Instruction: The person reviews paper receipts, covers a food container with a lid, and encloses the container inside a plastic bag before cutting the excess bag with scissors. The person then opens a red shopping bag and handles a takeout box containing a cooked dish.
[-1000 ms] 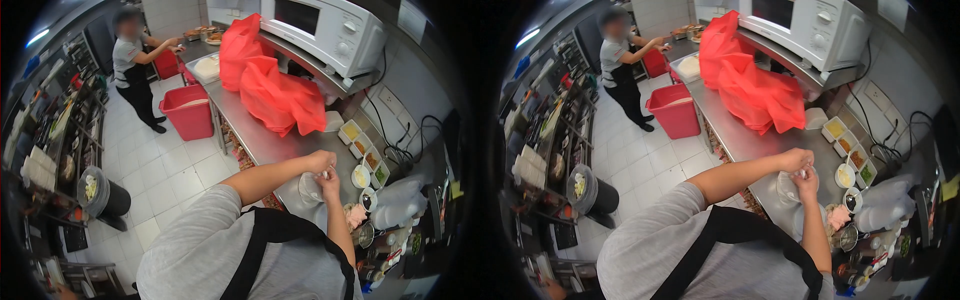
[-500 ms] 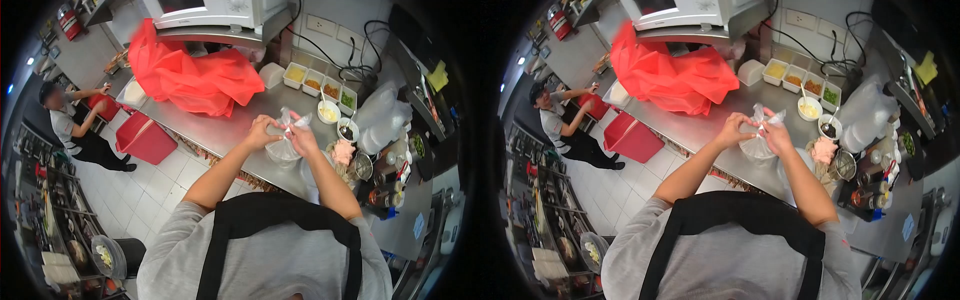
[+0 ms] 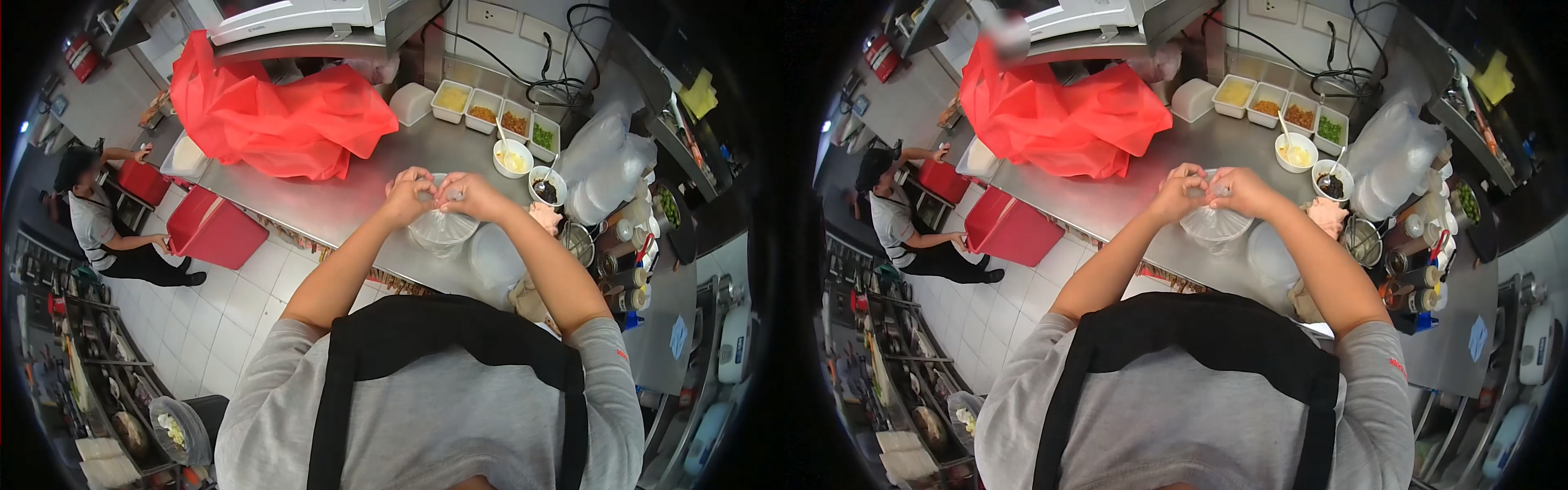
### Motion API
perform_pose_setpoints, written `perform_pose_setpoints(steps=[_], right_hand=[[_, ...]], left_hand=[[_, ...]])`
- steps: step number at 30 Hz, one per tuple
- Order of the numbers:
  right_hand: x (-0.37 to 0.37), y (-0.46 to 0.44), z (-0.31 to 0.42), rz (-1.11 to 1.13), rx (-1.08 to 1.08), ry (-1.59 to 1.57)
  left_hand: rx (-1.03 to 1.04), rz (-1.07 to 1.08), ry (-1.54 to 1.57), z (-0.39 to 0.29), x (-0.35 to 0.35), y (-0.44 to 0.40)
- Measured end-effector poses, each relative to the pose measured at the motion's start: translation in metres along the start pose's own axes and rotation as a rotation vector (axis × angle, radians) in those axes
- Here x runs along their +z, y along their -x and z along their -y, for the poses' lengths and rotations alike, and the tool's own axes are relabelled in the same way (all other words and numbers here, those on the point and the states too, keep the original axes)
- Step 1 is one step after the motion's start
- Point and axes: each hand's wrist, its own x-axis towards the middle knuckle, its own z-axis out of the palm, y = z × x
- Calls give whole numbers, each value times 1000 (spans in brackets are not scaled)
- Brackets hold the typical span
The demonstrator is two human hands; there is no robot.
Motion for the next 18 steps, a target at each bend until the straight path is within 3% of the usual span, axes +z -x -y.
perform_pose_setpoints(steps=[2,8,11,18], right_hand=[[2,-1,9,-13,-10,189],[22,-6,16,-356,-49,534],[27,-5,4,-486,-183,625],[35,1,-11,-571,-280,473]], left_hand=[[-18,5,-20,-5,-2,2],[-9,-43,7,-13,0,8],[-8,-28,-18,-12,-3,12],[-73,-68,108,1,13,4]])
